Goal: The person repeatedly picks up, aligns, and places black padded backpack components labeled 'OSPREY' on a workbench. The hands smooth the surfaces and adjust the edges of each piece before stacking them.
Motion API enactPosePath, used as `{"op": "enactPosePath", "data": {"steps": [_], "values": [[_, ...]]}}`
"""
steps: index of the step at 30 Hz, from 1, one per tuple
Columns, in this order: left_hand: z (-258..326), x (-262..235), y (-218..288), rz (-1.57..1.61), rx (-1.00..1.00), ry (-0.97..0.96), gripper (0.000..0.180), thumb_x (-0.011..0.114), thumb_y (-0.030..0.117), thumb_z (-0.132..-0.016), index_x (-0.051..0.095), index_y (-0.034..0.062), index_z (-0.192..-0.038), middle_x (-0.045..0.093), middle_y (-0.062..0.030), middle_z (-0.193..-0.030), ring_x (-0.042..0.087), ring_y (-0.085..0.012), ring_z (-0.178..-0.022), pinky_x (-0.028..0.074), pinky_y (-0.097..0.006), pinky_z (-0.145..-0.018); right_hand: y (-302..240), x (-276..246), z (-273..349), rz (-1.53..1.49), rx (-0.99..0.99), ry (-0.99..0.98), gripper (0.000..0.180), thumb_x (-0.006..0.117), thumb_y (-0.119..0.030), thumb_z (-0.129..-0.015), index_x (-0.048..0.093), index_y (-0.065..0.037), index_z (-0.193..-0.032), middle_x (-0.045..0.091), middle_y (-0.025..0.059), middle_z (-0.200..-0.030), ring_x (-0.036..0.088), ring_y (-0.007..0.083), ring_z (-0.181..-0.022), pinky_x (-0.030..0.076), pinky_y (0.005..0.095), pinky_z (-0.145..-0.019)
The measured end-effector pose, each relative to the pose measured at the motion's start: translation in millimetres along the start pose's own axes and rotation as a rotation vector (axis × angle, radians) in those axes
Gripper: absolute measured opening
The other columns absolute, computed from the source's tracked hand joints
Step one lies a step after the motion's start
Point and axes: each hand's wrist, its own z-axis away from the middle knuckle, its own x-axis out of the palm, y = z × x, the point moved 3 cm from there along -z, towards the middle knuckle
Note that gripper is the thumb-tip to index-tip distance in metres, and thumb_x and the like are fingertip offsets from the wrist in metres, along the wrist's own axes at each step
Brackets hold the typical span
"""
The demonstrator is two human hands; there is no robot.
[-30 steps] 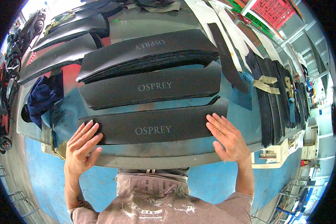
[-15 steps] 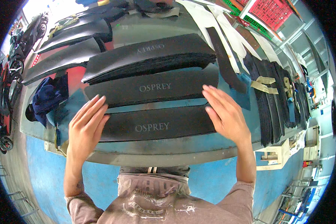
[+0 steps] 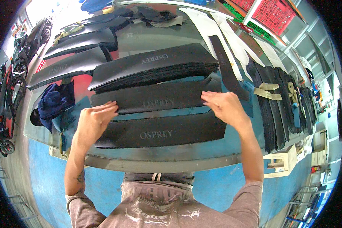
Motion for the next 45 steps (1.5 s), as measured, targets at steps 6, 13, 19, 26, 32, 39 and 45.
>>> {"op": "enactPosePath", "data": {"steps": [6,13,19,26,32,39,45], "values": [[33.2,-28.3,27.6,-0.064,0.146,0.09,0.039,0.065,-0.004,-0.082,0.078,0.0,-0.118,0.073,-0.0206,-0.134,0.067,-0.0399,-0.131,0.052,-0.049,-0.115,-40.9,-23.1,45.4,0.071,-0.12,0.127,0.054,0.062,0.01,-0.088,0.069,-0.007,-0.139,0.066,0.013,-0.149,0.063,0.0321,-0.138,0.053,0.046,-0.114],[79.1,-9.4,36.6,0.005,0.077,-0.163,0.05,0.062,-0.007,-0.08,0.075,0.0009,-0.128,0.068,-0.0202,-0.144,0.06,-0.0391,-0.141,0.043,-0.058,-0.121,-66.4,4.6,93.2,-0.063,-0.082,-0.201,0.064,0.064,-0.015,-0.092,0.053,0.005,-0.152,0.047,0.0205,-0.165,0.046,0.0368,-0.153,0.035,0.0513,-0.128],[42.3,-18.2,34.8,-0.083,0.089,-0.014,0.043,0.071,0.002,-0.089,0.071,-0.0047,-0.131,0.064,-0.0224,-0.148,0.057,-0.0412,-0.144,0.042,-0.055,-0.122,-49.5,-20.6,47.0,-0.007,-0.126,-0.078,0.056,0.062,-0.016,-0.099,0.054,0.006,-0.15,0.05,0.0229,-0.162,0.049,0.0377,-0.15,0.036,0.0505,-0.127],[3.6,10.3,-0.3,-0.2,0.106,-0.037,0.031,0.076,0.003,-0.088,0.074,-0.0046,-0.118,0.071,-0.0222,-0.136,0.066,-0.0359,-0.133,0.057,-0.043,-0.109,0.1,7.8,0.9,0.231,-0.112,-0.026,0.038,0.061,-0.003,-0.096,0.068,0.0,-0.133,0.063,0.0193,-0.149,0.061,0.0349,-0.138,0.048,0.0463,-0.119],[9.0,9.2,-4.5,-0.07,0.044,0.069,0.017,0.076,-0.002,-0.089,0.079,-0.0018,-0.106,0.079,-0.0186,-0.118,0.076,-0.033,-0.115,0.064,-0.039,-0.095,-2.0,2.1,-0.8,0.131,-0.039,-0.003,0.028,0.071,-0.003,-0.092,0.078,-0.002,-0.12,0.077,0.016,-0.125,0.074,0.0326,-0.118,0.058,0.0437,-0.105],[12.1,-14.2,4.3,0.009,0.083,0.221,0.023,0.073,-0.005,-0.087,0.079,-0.0028,-0.109,0.078,-0.02,-0.121,0.074,-0.0346,-0.12,0.06,-0.042,-0.105,-13.7,-20.0,15.4,-0.007,-0.05,0.229,0.038,0.071,-0.006,-0.094,0.074,-0.007,-0.132,0.073,0.0135,-0.136,0.07,0.0311,-0.126,0.058,0.041,-0.107],[77.6,-17.7,17.2,-0.084,0.159,-0.006,0.032,0.074,0.006,-0.082,0.081,0.0018,-0.113,0.077,-0.0175,-0.128,0.069,-0.0373,-0.131,0.052,-0.053,-0.115,-54.1,-14.4,80.3,0.015,-0.147,-0.051,0.044,0.066,-0.001,-0.093,0.07,-0.004,-0.137,0.063,0.0138,-0.152,0.059,0.0337,-0.143,0.045,0.05,-0.121]]}}
